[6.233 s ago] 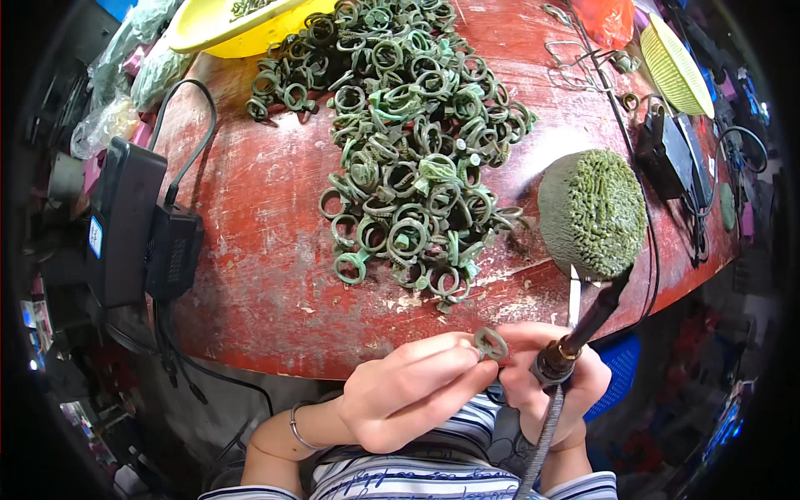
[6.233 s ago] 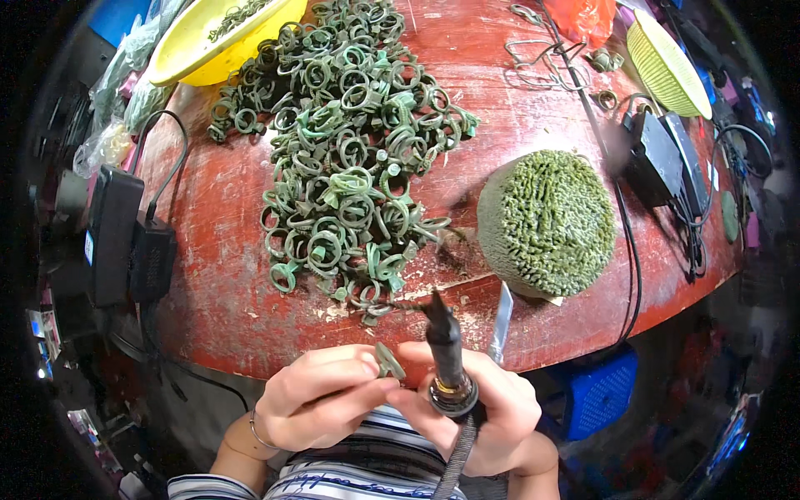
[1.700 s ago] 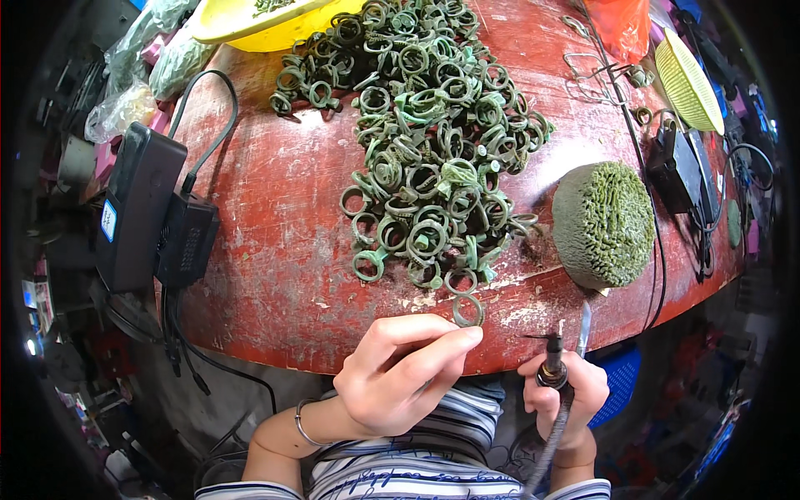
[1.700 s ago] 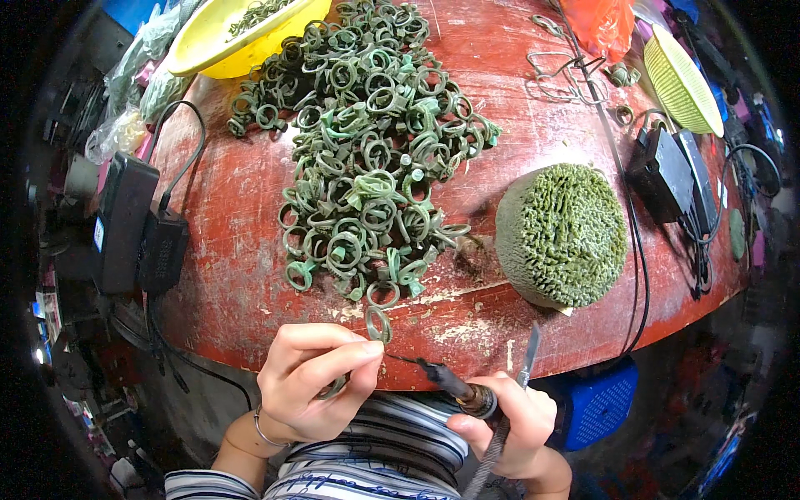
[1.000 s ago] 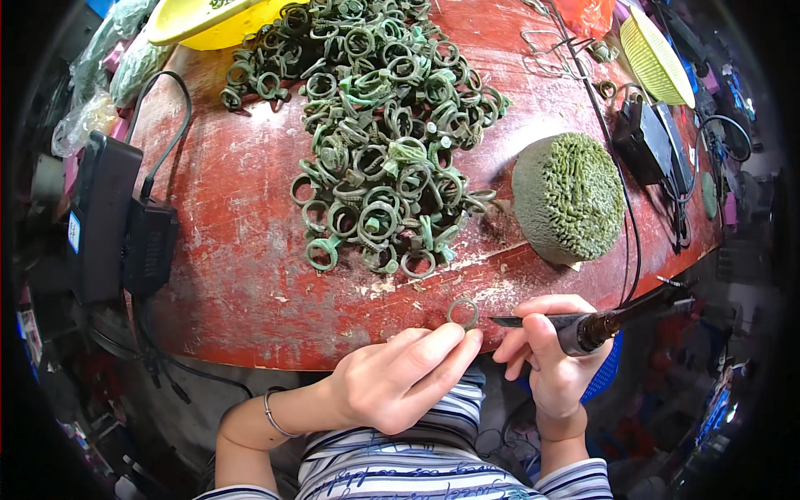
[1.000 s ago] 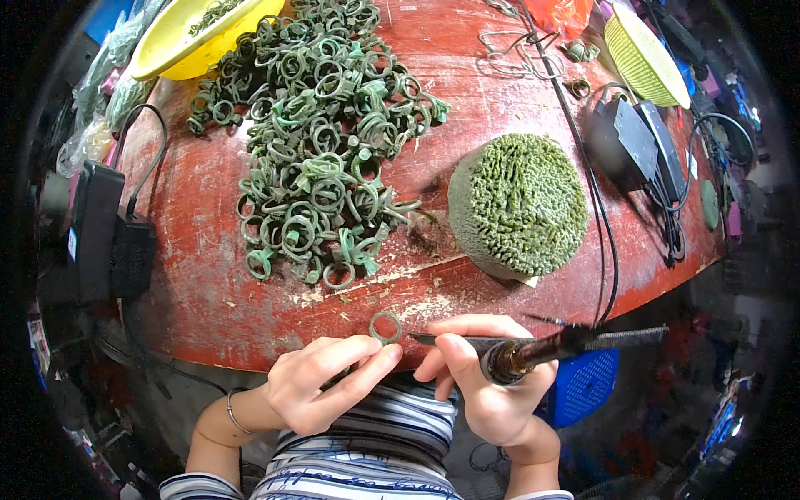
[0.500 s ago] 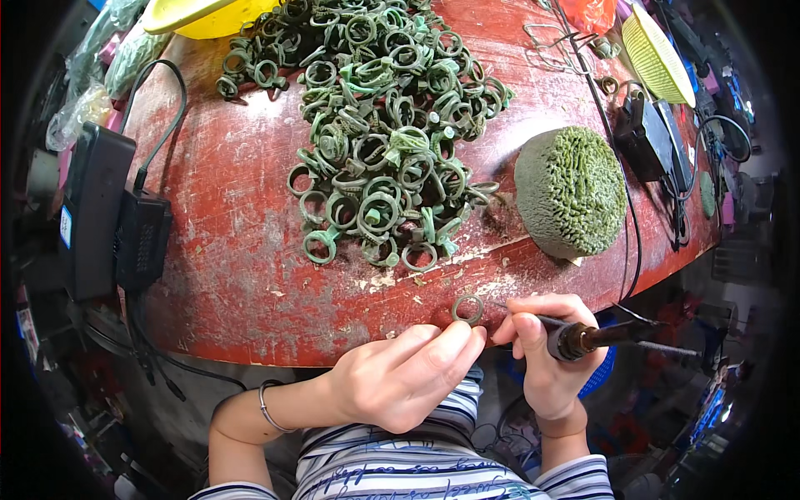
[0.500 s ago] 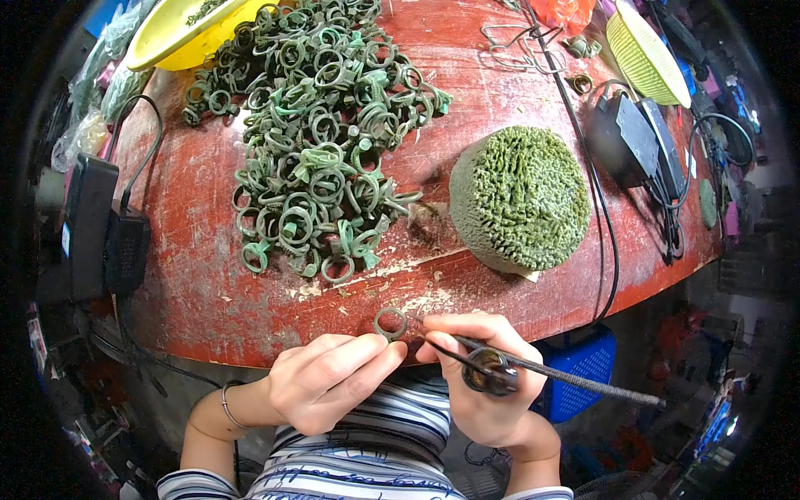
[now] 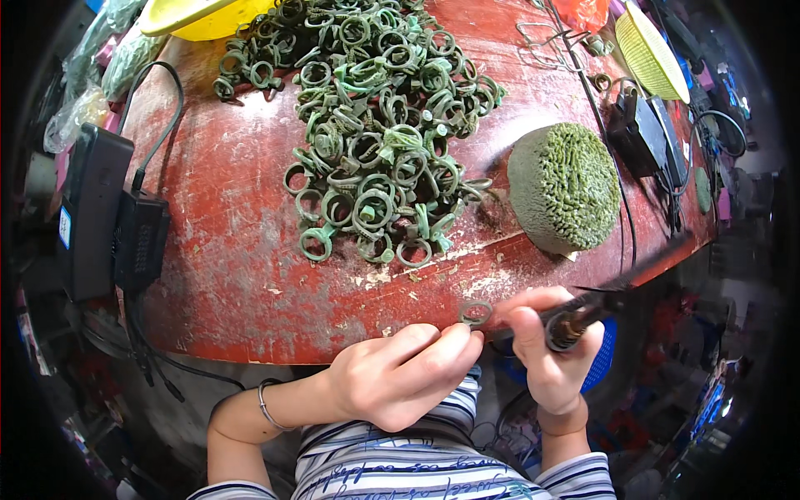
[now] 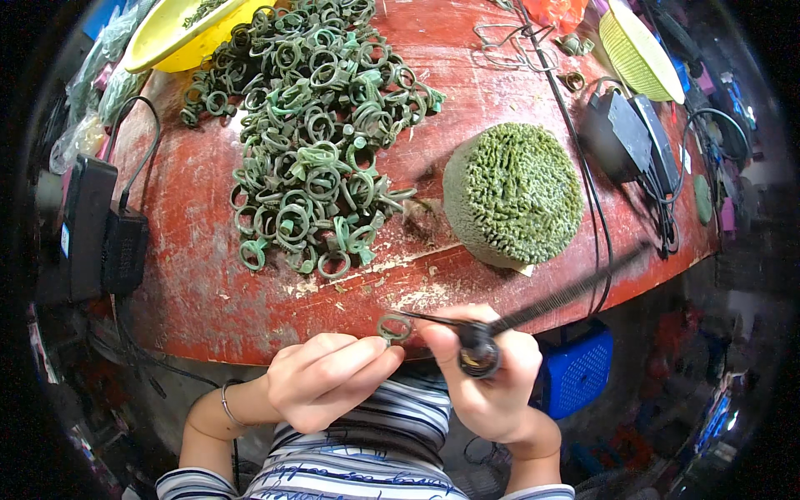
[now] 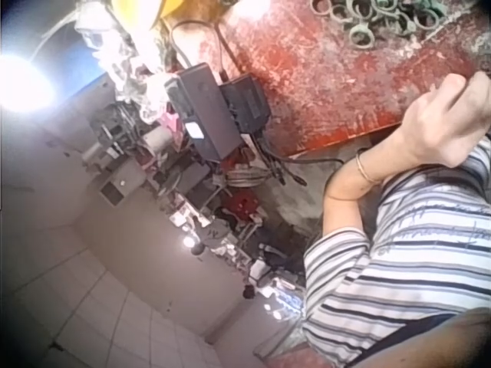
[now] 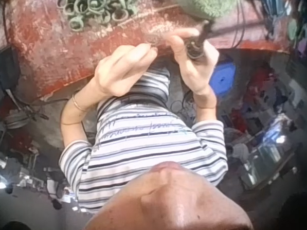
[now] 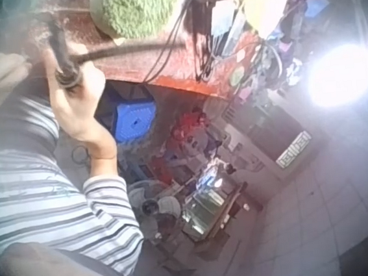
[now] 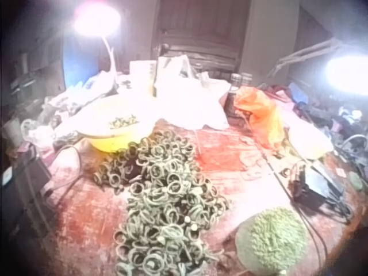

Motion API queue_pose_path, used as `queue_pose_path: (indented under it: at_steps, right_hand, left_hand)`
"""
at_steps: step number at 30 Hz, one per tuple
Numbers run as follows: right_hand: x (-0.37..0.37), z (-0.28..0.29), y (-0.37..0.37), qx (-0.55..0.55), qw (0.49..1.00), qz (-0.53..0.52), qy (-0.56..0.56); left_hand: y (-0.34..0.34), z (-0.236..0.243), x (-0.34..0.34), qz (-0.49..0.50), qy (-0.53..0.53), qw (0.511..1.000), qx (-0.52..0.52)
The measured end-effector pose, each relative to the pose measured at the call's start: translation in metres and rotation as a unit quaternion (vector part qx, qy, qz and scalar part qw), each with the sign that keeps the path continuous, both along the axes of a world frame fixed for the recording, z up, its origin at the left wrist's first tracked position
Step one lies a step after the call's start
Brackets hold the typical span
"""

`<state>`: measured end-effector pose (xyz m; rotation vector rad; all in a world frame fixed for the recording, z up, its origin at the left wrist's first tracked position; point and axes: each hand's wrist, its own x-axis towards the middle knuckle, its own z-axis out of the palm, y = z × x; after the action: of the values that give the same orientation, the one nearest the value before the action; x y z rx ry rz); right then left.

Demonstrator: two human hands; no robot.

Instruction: Using a heated tool and a file to modify and clean green wax jewelry rings.

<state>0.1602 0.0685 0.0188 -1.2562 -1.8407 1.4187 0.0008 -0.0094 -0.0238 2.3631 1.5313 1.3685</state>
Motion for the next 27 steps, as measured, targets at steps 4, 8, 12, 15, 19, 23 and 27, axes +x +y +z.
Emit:
queue_pose_path:
  at_steps: [4,8,12,15,19,23,27]
  right_hand:
    - [-0.006,0.011,-0.001,-0.108,0.994,0.021,0.024]
    - [-0.002,0.016,-0.007,-0.133,0.989,0.014,0.063]
    - [0.000,0.021,-0.012,-0.194,0.970,0.023,0.143]
    - [-0.002,0.022,-0.017,-0.195,0.968,0.010,0.160]
    - [-0.001,0.021,-0.020,-0.138,0.979,0.027,0.147]
    - [-0.005,0.020,-0.024,-0.179,0.964,-0.019,0.195]
    - [-0.003,0.020,-0.028,-0.187,0.964,-0.026,0.187]
  left_hand:
    - [-0.003,0.000,-0.001,-0.036,-0.060,0.997,0.008]
    - [-0.004,0.008,-0.005,-0.025,-0.193,0.979,-0.068]
    - [-0.013,0.027,-0.004,-0.004,-0.359,0.909,-0.210]
    - [-0.014,0.034,-0.006,-0.066,-0.506,0.792,-0.336]
    - [-0.014,0.040,-0.007,-0.074,-0.478,0.819,-0.310]
    - [-0.015,0.041,-0.003,-0.045,-0.524,0.786,-0.324]
    - [-0.018,0.038,0.000,-0.047,-0.570,0.743,-0.348]
